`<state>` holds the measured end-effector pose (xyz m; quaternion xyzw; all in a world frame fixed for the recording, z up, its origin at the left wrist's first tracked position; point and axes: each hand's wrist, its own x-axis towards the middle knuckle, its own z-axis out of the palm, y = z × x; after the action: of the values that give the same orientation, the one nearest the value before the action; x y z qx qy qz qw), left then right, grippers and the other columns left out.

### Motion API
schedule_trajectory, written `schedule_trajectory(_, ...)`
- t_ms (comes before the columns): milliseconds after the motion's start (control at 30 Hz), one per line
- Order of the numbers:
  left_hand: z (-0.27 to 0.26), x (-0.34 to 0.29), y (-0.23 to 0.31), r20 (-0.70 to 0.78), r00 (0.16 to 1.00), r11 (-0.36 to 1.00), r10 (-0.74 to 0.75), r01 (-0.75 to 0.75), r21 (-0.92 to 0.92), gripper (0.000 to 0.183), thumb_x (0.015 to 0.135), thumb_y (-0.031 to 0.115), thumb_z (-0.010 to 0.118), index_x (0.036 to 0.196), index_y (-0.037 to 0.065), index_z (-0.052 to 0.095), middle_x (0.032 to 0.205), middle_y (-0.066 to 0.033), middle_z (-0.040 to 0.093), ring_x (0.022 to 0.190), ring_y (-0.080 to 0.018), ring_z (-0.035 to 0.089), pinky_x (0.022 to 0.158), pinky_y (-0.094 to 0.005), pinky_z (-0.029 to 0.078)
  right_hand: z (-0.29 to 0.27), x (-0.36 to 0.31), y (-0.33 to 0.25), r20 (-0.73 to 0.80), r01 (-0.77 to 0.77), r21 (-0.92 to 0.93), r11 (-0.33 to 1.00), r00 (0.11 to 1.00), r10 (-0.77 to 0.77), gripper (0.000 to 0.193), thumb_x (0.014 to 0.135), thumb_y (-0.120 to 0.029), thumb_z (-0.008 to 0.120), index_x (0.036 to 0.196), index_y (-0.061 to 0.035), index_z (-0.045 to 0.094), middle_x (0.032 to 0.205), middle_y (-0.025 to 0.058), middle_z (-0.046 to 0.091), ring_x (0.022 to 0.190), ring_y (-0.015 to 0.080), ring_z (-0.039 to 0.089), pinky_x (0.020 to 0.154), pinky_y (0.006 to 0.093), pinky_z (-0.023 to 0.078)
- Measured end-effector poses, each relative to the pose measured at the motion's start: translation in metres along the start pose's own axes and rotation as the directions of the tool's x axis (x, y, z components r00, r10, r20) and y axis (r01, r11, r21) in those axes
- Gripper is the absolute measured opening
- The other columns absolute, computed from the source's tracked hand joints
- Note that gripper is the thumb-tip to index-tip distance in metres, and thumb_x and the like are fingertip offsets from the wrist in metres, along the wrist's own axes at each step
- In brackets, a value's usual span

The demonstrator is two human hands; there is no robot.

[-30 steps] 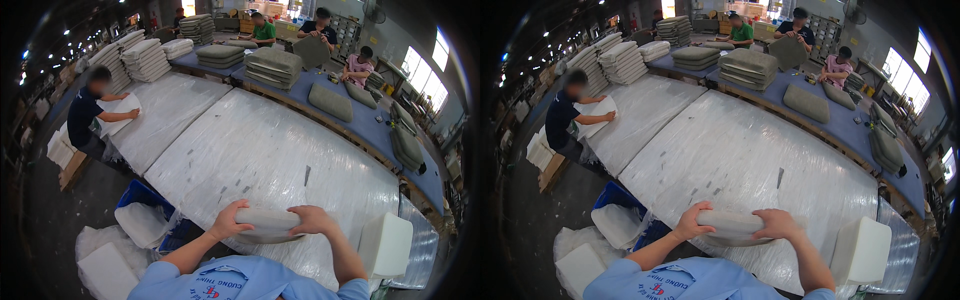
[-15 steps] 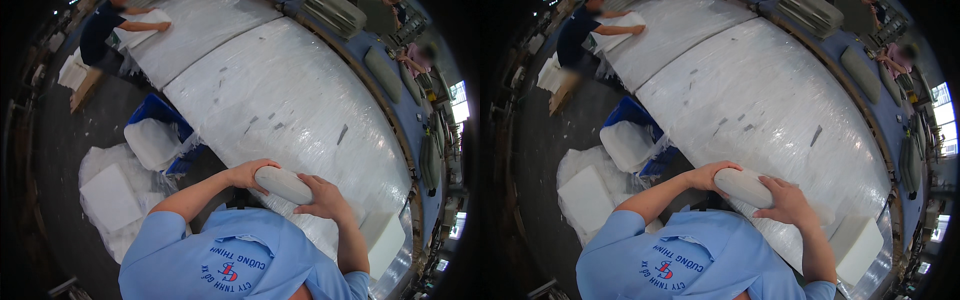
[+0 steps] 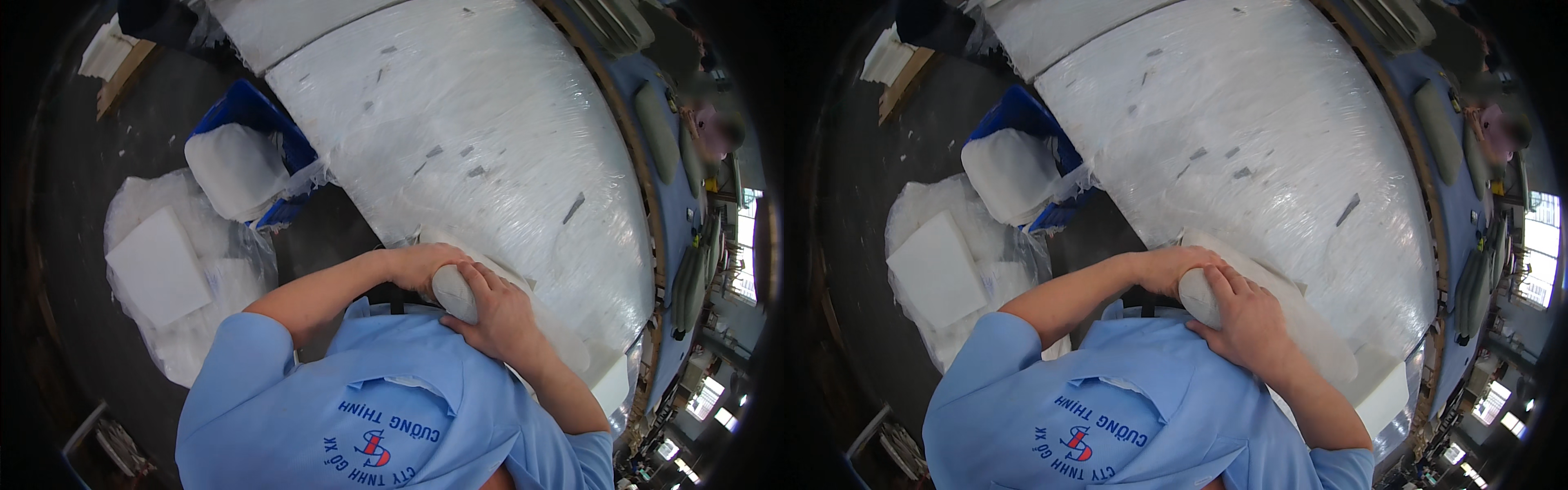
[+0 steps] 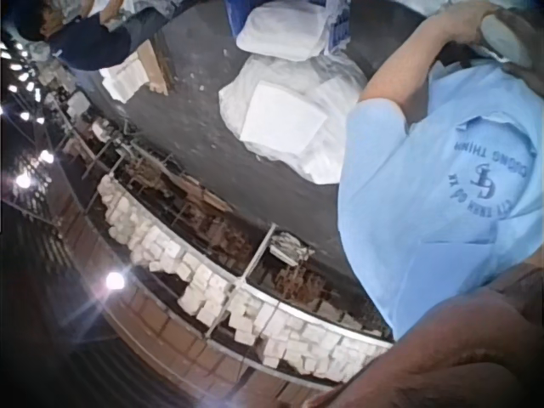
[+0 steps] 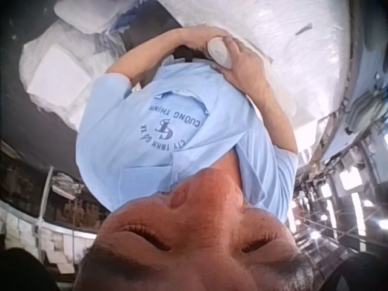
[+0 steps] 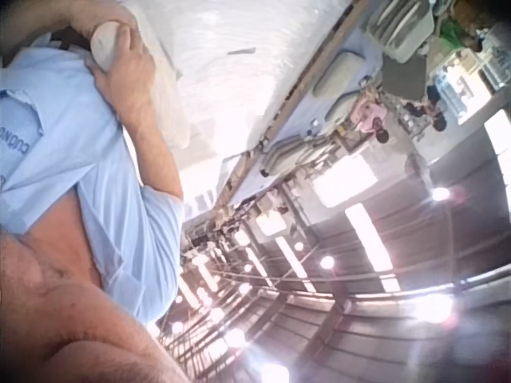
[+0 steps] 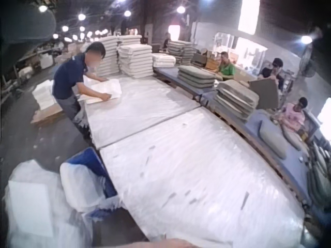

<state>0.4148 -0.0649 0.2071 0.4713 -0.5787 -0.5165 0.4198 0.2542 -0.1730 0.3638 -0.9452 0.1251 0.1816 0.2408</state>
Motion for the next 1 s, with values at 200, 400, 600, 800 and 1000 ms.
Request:
schedule_trajectory(200,0.01,-0.001,-0.034,-0.189,0.981,0.999,-0.033,0.038,0.02,0.075,0.073,0.014,0.089,0.14,0.007,0.057,0.141,-0.0164,0.061,0.133,-0.0363,0.056,0.115,-0.0438,0.044,0.001,0.005,0.008,-0.076,0.029,0.023,0.999,0.997,-0.027,0.079,0.077,-0.034,0.088,0.143,-0.0046,0.055,0.138,0.0195,0.065,0.115,0.0402,0.069,0.099,0.045,0.055)
schedule_trajectory(400,0.078,0.005,-0.108,-0.491,0.679,0.83,-0.546,0.519,-0.205,0.092,0.085,0.025,0.087,0.157,0.006,0.034,0.148,-0.0262,0.053,0.137,-0.0381,0.055,0.113,-0.0461,0.047,-0.009,-0.01,0.005,-0.098,-0.02,0.04,0.999,0.995,0.023,0.078,0.074,-0.026,0.089,0.143,-0.0067,0.056,0.135,0.0203,0.067,0.114,0.0403,0.07,0.095,0.0454,0.058)
schedule_trajectory(600,0.058,0.054,-0.07,-0.3,0.784,0.721,-0.544,0.253,-0.645,0.083,0.102,0.021,0.067,0.169,0.011,0.018,0.148,-0.0145,0.058,0.13,-0.0262,0.059,0.104,-0.0384,0.051,-0.008,-0.06,0.024,-0.364,-0.149,0.111,0.983,0.914,0.18,0.084,0.072,-0.017,0.09,0.146,-0.0051,0.052,0.133,0.0221,0.068,0.117,0.0411,0.07,0.096,0.0457,0.058)
schedule_trajectory(800,0.057,0.11,0.039,0.023,0.956,0.686,-0.294,0.227,-0.691,0.079,0.112,0.049,0.045,0.172,0.023,0.001,0.166,-0.0054,0.037,0.142,-0.0212,0.047,0.117,-0.0356,0.038,0.001,-0.111,0.032,-0.623,-0.334,0.349,0.875,0.615,0.483,0.088,0.077,-0.019,0.09,0.152,-0.0016,0.047,0.133,0.0244,0.068,0.12,0.037,0.07,0.1,0.044,0.056)
schedule_trajectory(1000,0.105,0.134,0.083,-0.026,0.993,0.527,-0.117,0.04,-0.849,0.078,0.111,0.062,0.034,0.172,0.024,0.002,0.177,-0.0074,0.017,0.159,-0.024,0.025,0.128,-0.0381,0.024,0.045,-0.145,0.06,-0.547,0.195,0.818,0.541,0.554,0.627,0.074,0.106,-0.049,0.059,0.162,-0.0052,0.038,0.161,0.0173,0.047,0.149,0.0285,0.046,0.12,0.046,0.035)
